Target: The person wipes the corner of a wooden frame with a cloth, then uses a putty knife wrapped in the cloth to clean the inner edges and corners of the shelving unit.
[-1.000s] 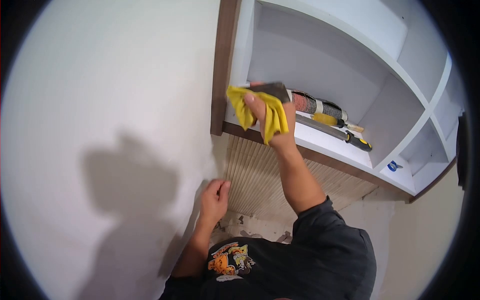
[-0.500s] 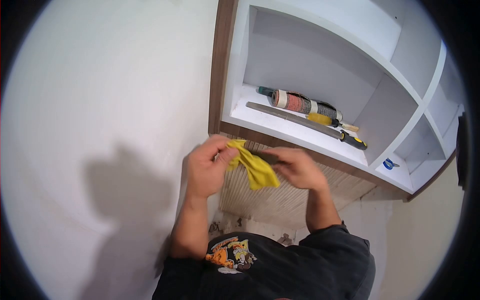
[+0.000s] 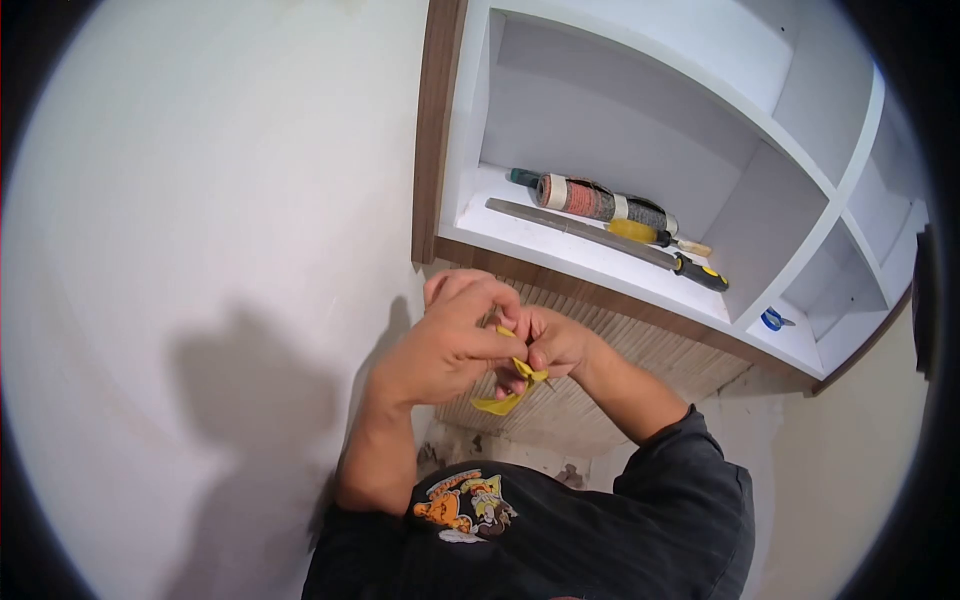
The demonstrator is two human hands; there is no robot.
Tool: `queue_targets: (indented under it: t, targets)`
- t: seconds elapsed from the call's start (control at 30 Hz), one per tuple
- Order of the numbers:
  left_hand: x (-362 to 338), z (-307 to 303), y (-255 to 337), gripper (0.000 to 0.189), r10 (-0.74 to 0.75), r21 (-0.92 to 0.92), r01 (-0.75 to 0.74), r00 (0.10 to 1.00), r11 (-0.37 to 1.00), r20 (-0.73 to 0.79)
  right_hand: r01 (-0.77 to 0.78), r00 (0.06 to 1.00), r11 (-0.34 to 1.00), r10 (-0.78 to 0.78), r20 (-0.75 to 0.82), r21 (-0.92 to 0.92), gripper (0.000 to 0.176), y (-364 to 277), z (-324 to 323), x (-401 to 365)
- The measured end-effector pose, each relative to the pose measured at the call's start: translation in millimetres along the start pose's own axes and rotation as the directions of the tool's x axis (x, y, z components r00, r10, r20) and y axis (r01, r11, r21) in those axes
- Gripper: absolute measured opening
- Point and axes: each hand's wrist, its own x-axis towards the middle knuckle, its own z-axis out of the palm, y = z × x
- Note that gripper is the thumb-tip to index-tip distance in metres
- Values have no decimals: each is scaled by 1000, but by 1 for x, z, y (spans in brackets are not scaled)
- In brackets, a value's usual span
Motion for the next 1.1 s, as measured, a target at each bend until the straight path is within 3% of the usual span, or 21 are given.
queue_targets:
  t: [0.1, 0.2, 0.3, 0.4, 0.47, 0.5, 0.6, 0.67, 0.77, 0.9, 1.0, 1.1]
  targets:
    - [-9, 3, -15, 29, -81, -82, 72, 990, 994, -117, -50, 974, 998, 42, -223, -29, 30, -22, 22, 6]
    - [-23, 13, -37, 30, -237, -229, 186, 946, 955, -223, -149, 881, 961, 22, -473, -232, 26, -42, 28, 10]
    - [-26, 39, -39, 28, -520, -799, 103, 806, 592, -282, -279, 796, 813, -103, -596, -512, 24, -56, 33, 22]
    - [-31, 46, -45, 26, -696, -783, 330, 696, 528, -175, -359, 766, 644, -210, -607, -676, 25, -57, 37, 31]
    - [-27, 48, -46, 23, -764, -771, 391, 617, 504, -187, -383, 763, 558, -258, -593, -736, 24, -56, 39, 33]
    - [-24, 48, -47, 22, -795, -764, 420, 576, 490, -193, -366, 776, 583, -239, -584, -725, 23, -57, 40, 33]
    - [-25, 54, -50, 17, -753, -824, 247, 591, 510, -289, -318, 789, 690, -188, -585, -650, 21, -61, 43, 30]
    - [-21, 53, -49, 18, -753, -821, 239, 584, 518, -304, -284, 770, 792, -147, -621, -540, 21, -63, 50, 29]
    - [-10, 57, -52, 19, -803, -857, 213, 505, 470, -315, -284, 728, 739, -248, -639, -610, 24, -59, 39, 31]
    - [-5, 63, -68, 20, -878, -924, 182, 416, 336, -238, -395, 672, 505, -410, -616, -767, 21, -59, 30, 43]
    - [-5, 65, -71, 18, -898, -917, 200, 356, 344, -259, -452, 635, 388, -493, -595, -803, 21, -62, 26, 59]
    - [-23, 74, -71, 16, -891, -873, 297, 364, 387, -271, -496, 625, 343, -497, -602, -798, 21, -66, 11, 74]
